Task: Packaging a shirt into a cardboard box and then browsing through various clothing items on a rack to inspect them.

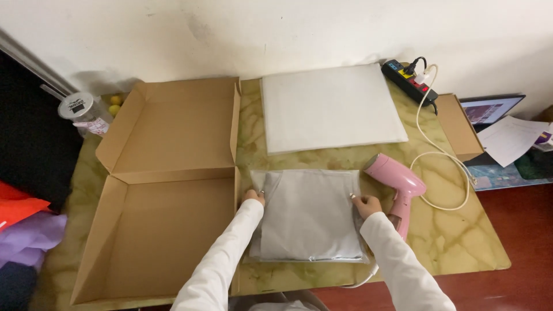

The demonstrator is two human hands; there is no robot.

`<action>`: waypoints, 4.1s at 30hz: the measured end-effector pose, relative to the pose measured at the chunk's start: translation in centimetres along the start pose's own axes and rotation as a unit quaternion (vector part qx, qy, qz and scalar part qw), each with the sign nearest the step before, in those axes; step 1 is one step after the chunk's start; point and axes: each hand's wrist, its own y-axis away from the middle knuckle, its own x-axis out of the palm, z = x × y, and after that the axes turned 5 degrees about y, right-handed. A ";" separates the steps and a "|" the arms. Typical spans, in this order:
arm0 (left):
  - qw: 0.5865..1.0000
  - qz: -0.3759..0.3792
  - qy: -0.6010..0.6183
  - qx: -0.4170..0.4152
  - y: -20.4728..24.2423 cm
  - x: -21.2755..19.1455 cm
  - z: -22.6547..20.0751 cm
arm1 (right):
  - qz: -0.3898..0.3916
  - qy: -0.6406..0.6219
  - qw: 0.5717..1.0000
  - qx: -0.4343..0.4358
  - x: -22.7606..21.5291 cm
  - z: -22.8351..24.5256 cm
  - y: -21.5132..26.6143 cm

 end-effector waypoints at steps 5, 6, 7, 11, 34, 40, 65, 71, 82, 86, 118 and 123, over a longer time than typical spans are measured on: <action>0.999 -0.003 -0.013 0.042 1.8 -2.2 -1.2 | -0.041 -0.001 0.999 -0.029 2.3 -4.4 -4.4; 0.999 -0.003 -0.025 0.047 2.5 -2.6 -1.5 | -0.040 0.030 0.998 -0.042 2.1 -4.5 -4.3; 0.999 -0.003 -0.026 0.045 3.3 -3.2 -1.8 | -0.039 0.030 0.998 -0.042 1.7 -4.0 -3.7; 0.996 -0.012 -0.031 0.082 6.1 -5.2 -3.3 | -0.041 0.014 0.998 -0.036 -1.0 -2.3 -1.6; 0.950 -0.140 0.160 0.230 7.6 -27.2 8.6 | 0.057 -0.254 0.957 -0.131 1.2 17.8 14.3; 0.921 -0.164 0.267 0.232 2.8 -31.9 19.6 | 0.112 -0.234 0.962 -0.087 11.8 22.8 17.0; 0.995 -0.097 -0.025 0.023 -7.5 -29.4 26.2 | 0.127 -0.072 0.988 0.040 24.6 25.9 18.0; 0.996 -0.081 -0.009 0.032 -4.9 -33.4 22.5 | 0.183 -0.028 0.982 -0.034 22.7 25.5 15.3; 0.950 -0.250 0.097 0.158 -7.6 -42.1 15.5 | 0.010 0.039 0.988 -0.150 14.5 37.8 12.1; 0.976 -0.203 0.010 0.078 -10.1 -41.7 14.1 | -0.003 0.086 0.991 -0.100 16.5 39.4 9.8; 0.853 -0.374 0.228 0.283 -10.7 -33.1 17.2 | -0.264 0.049 0.944 -0.190 21.7 31.3 5.5; 0.816 -0.401 0.207 0.361 -11.6 -34.4 15.1 | -0.241 -0.046 0.951 -0.186 21.9 33.4 4.1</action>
